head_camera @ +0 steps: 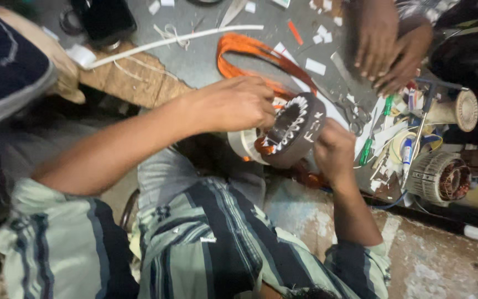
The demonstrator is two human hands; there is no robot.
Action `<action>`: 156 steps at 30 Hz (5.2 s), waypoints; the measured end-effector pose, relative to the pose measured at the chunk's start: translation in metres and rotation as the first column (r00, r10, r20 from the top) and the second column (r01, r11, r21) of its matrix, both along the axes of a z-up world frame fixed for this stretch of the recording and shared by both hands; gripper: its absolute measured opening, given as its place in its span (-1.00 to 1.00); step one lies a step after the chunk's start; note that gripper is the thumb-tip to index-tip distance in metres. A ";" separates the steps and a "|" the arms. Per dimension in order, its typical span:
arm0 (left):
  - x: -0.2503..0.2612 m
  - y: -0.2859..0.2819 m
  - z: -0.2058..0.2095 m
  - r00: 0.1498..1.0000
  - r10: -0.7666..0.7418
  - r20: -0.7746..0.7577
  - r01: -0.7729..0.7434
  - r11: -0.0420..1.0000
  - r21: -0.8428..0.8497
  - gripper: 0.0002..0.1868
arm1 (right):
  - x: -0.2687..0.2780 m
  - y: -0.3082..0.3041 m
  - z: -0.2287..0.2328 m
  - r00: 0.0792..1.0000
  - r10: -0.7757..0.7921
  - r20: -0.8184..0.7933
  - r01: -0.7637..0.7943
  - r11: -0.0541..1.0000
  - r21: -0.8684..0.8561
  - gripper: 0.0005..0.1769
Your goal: The person winds orange copper wire around a motor stator core, using pliers to cut the wire and inserting small white insulating pieces between windings. The person continues to wrap and adjust the wire around the stator throughout the clip.
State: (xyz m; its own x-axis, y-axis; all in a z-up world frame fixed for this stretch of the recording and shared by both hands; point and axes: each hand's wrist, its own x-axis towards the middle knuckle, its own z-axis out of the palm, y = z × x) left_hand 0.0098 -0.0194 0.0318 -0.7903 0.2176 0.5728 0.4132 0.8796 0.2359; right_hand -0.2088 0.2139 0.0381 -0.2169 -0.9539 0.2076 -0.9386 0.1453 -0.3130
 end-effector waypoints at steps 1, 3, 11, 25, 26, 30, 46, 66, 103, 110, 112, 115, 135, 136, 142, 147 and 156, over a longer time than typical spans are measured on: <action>0.006 0.003 0.004 0.999 0.037 -0.019 -0.037 0.999 0.013 -0.86 | 0.003 0.000 0.005 0.996 -0.012 -0.084 0.017 0.998 0.060 -0.84; 0.015 0.012 0.011 0.995 0.095 -0.024 -0.089 0.979 0.186 -0.73 | 0.016 0.005 0.013 0.984 0.072 -0.164 -0.076 0.997 -0.013 -0.75; 0.029 0.075 0.007 0.980 -0.117 0.161 -0.096 0.432 0.897 0.04 | 0.044 -0.009 0.038 0.973 0.123 -0.197 -0.112 0.992 0.064 -0.61; 0.017 0.007 -0.021 0.998 0.063 0.002 -0.061 0.967 0.246 -0.67 | 0.026 -0.020 0.028 0.947 0.226 -0.229 -0.240 0.970 -0.038 -0.62; 0.016 0.005 -0.022 1.000 0.026 -0.010 -0.023 0.970 0.243 -0.69 | 0.029 -0.021 0.028 0.951 0.225 -0.211 -0.239 0.970 -0.040 -0.62; 0.007 0.004 -0.016 0.986 -0.020 0.163 -0.013 0.980 0.197 -0.80 | 0.039 -0.023 0.029 0.966 0.187 -0.178 -0.196 0.980 -0.036 -0.60; -0.029 -0.020 -0.033 0.969 -0.170 0.177 0.008 0.743 0.670 -0.33 | 0.054 -0.022 0.039 0.957 0.110 -0.270 -0.096 0.993 0.065 -0.57; -0.054 -0.010 -0.022 0.969 -0.029 0.245 -0.082 0.899 0.431 -0.23 | 0.056 -0.026 0.040 0.968 0.133 -0.213 -0.129 0.991 0.030 -0.47; 0.025 0.066 0.006 0.927 -0.332 0.176 -0.076 0.293 0.953 0.00 | 0.055 0.006 0.054 0.997 0.042 -0.064 -0.032 0.987 0.157 -0.61; 0.030 0.104 0.060 0.881 0.471 -0.035 -0.363 0.722 0.589 -0.03 | 0.039 0.060 0.014 0.937 -0.111 0.331 0.159 0.980 -0.121 -0.66; 0.007 0.138 0.060 0.966 0.253 -0.051 -0.226 0.925 0.306 -0.45 | 0.032 0.077 -0.005 0.899 -0.131 0.418 0.216 0.963 -0.162 -0.75; -0.043 0.166 0.035 0.977 0.170 0.130 -0.207 0.909 0.363 -0.43 | 0.030 0.097 -0.035 0.807 -0.299 0.509 0.412 0.903 -0.122 -0.76; -0.089 0.186 -0.004 0.949 0.265 0.170 -0.266 0.964 -0.016 -0.74 | 0.075 0.152 -0.136 -0.487 0.652 0.580 0.635 0.721 -0.277 -0.68; -0.092 0.193 -0.005 0.960 0.190 0.206 -0.199 0.980 0.022 -0.76 | 0.076 0.149 -0.130 -0.480 0.659 0.580 0.602 0.728 -0.328 -0.67; -0.089 0.197 -0.025 0.983 0.180 -0.035 -0.171 0.969 0.177 -0.78 | 0.101 0.119 -0.098 -0.297 0.474 0.829 0.396 0.851 -0.345 0.18; -0.071 0.203 -0.040 0.960 0.169 -0.222 -0.076 0.923 0.376 -0.76 | 0.106 0.086 -0.107 -0.294 0.368 0.882 0.439 0.872 -0.218 -0.11; -0.001 0.203 -0.090 0.906 0.322 -0.274 -0.003 0.654 0.756 -0.80 | 0.043 0.043 -0.026 0.531 0.431 0.729 0.099 0.824 -0.559 -0.60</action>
State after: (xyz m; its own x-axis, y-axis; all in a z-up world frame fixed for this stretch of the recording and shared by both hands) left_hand 0.0088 0.1836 -0.0585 -0.4746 -0.5041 0.7216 0.4711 0.5470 0.6920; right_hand -0.1657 0.2570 0.0122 -0.3845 -0.8023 0.4565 -0.2210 -0.4002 -0.8894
